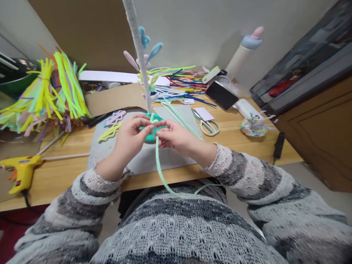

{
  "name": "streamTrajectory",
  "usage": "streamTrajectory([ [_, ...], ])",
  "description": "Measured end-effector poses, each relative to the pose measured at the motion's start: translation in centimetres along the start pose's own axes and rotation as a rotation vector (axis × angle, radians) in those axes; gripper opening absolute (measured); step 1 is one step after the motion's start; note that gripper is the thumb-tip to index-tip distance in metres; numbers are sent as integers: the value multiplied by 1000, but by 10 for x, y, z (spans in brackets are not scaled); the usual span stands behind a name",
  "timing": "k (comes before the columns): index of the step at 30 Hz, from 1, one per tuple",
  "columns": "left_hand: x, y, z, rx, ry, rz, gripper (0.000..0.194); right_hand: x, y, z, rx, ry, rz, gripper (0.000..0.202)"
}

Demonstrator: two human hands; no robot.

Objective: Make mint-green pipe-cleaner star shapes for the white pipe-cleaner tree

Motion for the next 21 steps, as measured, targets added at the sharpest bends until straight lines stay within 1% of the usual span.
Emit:
streamTrajectory([
  [2,-6,-1,-1,11,79,-92,6,0,-11,-5,17,-1,13,10],
  [3,-11,-2,-1,14,138,-155,10,0,-15,-8,18,28,12,9],
  [6,-27,-4,-1,64,318,-323,31,-2,-27,-21,-15,154,-21,8],
  [8,-38,-4,2,76,452,-423,40,0,-35,-28,-65,207,-42,8],
  [10,-47,-2,8,4,604,-557,39,3,-42,-34,-119,249,-70,7],
  [12,-53,0,13,-75,733,-657,37,6,-47,-37,-165,273,-92,6],
  [14,-55,1,14,-108,790,-686,37,7,-51,-40,-208,283,-97,8],
  [17,-53,0,14,-135,738,-635,31,0,-56,-44,-277,345,-98,12],
  [19,-51,0,13,-157,704,-598,26,-9,-58,-46,-308,449,-137,13],
  [21,-50,0,13,-161,739,-590,25,-19,-61,-47,-326,578,-203,13],
])
Point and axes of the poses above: each hand's wrist, its own y-axis away from the middle knuckle, its own z-axis out of the palm, x = y × z, the point moved 3 cm from there along -y, towards the middle knuckle, and after that the axes turned 7 degrees about y, right-handed, at the moved point
